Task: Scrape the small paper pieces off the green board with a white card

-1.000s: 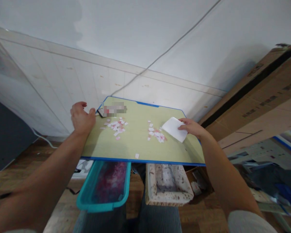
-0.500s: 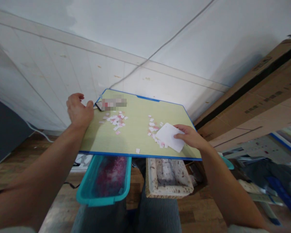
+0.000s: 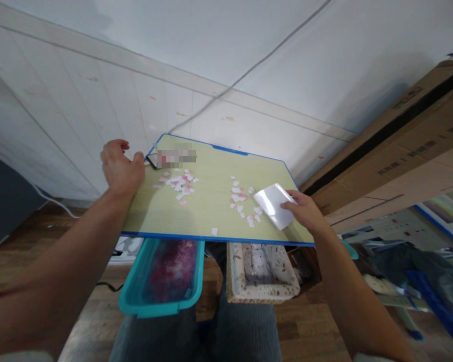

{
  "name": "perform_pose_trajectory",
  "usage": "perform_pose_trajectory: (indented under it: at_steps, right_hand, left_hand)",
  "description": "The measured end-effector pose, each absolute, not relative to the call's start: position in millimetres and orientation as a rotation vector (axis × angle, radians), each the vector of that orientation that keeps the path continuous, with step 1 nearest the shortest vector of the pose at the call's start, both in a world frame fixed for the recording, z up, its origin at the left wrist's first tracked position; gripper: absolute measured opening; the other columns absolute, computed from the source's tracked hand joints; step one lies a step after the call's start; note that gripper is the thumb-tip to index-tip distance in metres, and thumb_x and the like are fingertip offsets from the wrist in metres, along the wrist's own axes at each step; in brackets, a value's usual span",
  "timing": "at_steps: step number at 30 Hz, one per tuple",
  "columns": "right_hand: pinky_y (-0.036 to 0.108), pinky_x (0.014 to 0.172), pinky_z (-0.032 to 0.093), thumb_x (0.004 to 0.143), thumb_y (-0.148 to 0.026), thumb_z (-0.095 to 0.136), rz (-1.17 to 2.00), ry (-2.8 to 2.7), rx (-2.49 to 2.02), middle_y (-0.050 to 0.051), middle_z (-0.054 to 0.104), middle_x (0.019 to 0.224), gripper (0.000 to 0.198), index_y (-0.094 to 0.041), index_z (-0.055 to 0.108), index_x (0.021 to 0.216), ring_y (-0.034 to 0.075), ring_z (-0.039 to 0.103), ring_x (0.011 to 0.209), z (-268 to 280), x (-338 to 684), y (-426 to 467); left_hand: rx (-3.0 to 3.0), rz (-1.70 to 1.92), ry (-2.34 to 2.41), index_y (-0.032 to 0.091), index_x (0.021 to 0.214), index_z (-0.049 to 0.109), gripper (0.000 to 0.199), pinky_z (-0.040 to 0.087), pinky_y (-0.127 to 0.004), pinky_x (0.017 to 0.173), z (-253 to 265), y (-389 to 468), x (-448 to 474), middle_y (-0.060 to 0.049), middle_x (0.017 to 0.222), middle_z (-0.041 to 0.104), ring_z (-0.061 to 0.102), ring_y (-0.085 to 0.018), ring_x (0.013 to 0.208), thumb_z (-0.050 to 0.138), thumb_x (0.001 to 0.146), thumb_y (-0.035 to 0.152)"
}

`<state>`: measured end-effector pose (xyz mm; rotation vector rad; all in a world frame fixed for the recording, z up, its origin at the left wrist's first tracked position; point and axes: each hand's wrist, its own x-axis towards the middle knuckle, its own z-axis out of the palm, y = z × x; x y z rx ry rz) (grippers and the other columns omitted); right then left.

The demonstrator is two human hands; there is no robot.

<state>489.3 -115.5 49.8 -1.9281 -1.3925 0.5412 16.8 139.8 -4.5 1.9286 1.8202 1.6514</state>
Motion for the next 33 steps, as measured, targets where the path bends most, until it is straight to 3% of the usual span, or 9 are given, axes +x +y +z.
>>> perform_pose_trajectory:
  at_steps: [5, 9, 13, 19, 23, 29, 31, 33]
  right_hand:
    - [0.037, 0.088, 0.054, 0.073, -0.029, 0.069, 0.659, -1.535, -1.888, 0.005, 0.077, 0.115, 0.047, -0.022, 0.074, 0.119, 0.026, 0.07, 0.098, 43.2, 485.8, -104.5]
    - [0.036, 0.075, 0.056, 0.07, -0.03, 0.067, 0.57, -1.35, -2.068, 0.008, 0.079, 0.105, 0.049, -0.018, 0.075, 0.118, 0.027, 0.072, 0.086, 43.2, 512.6, -97.7]
    - [0.035, 0.074, 0.056, 0.068, -0.029, 0.067, 0.539, -1.297, -2.091, 0.011, 0.077, 0.11, 0.056, -0.014, 0.072, 0.123, 0.026, 0.071, 0.088, 45.0, 521.5, -79.9]
    - [0.03, 0.054, 0.055, 0.073, -0.025, 0.068, 0.789, -1.327, -2.073, 0.01, 0.077, 0.088, 0.048, -0.013, 0.072, 0.119, 0.022, 0.069, 0.067, 42.7, 474.1, -40.7]
    - [0.027, 0.052, 0.054, 0.074, -0.025, 0.07, 0.928, -1.376, -2.007, 0.009, 0.077, 0.089, 0.043, -0.014, 0.071, 0.116, 0.02, 0.068, 0.064, 43.1, 439.1, -22.0]
    - [0.029, 0.052, 0.054, 0.075, -0.025, 0.072, 1.002, -1.411, -1.938, 0.01, 0.078, 0.089, 0.045, -0.016, 0.067, 0.119, 0.022, 0.069, 0.065, 51.4, 399.7, -4.3]
    - [0.029, 0.052, 0.053, 0.075, -0.025, 0.072, 0.994, -1.478, -1.911, 0.01, 0.077, 0.088, 0.045, -0.017, 0.066, 0.118, 0.023, 0.069, 0.066, 57.0, 387.7, -0.3]
    - [0.03, 0.054, 0.053, 0.075, -0.025, 0.072, 0.975, -1.593, -1.889, 0.01, 0.076, 0.086, 0.043, -0.017, 0.066, 0.117, 0.023, 0.069, 0.066, 63.4, 374.8, 3.2]
  left_hand:
    - [1.911, 1.643, 1.829, 0.01, 0.126, 0.054, 0.041, 0.037, -0.039, 0.104, -2.9, 138.4, 16.9, -0.005, 0.12, 0.055, 0.045, -0.017, 0.107, 0.068, 0.089, 0.022]
    - [1.893, 1.61, 1.853, 0.01, 0.126, 0.054, 0.041, 0.038, -0.039, 0.103, 0.3, 136.2, 18.2, -0.006, 0.119, 0.055, 0.046, -0.018, 0.108, 0.069, 0.09, 0.023]
    - [1.897, 1.619, 1.865, 0.01, 0.127, 0.054, 0.042, 0.038, -0.038, 0.102, 0.5, 135.6, 18.3, -0.006, 0.12, 0.056, 0.046, -0.018, 0.108, 0.068, 0.09, 0.023]
    - [1.899, 1.664, 1.819, 0.01, 0.127, 0.054, 0.042, 0.037, -0.038, 0.103, -5.0, 139.4, 16.6, -0.005, 0.118, 0.056, 0.045, -0.016, 0.107, 0.069, 0.089, 0.022]
    - [1.867, 1.664, 1.862, 0.012, 0.125, 0.057, 0.04, 0.039, -0.038, 0.1, -0.3, 136.8, 18.7, -0.005, 0.115, 0.06, 0.049, -0.018, 0.106, 0.068, 0.088, 0.024]
    - [2.074, 1.101, 1.812, 0.025, 0.109, 0.068, 0.023, 0.048, -0.037, 0.079, 25.5, 96.1, 13.7, -0.003, 0.088, 0.065, 0.061, -0.023, 0.084, 0.059, 0.089, 0.03]
    - [2.305, 0.872, 1.703, 0.028, 0.108, 0.071, 0.025, 0.049, -0.04, 0.08, 30.2, 76.6, 18.0, -0.005, 0.095, 0.068, 0.063, -0.026, 0.092, 0.064, 0.085, 0.035]
    - [2.514, 0.748, 1.615, 0.028, 0.113, 0.073, 0.034, 0.05, -0.046, 0.09, 30.2, 60.7, 28.9, -0.009, 0.114, 0.068, 0.06, -0.033, 0.112, 0.068, 0.083, 0.044]
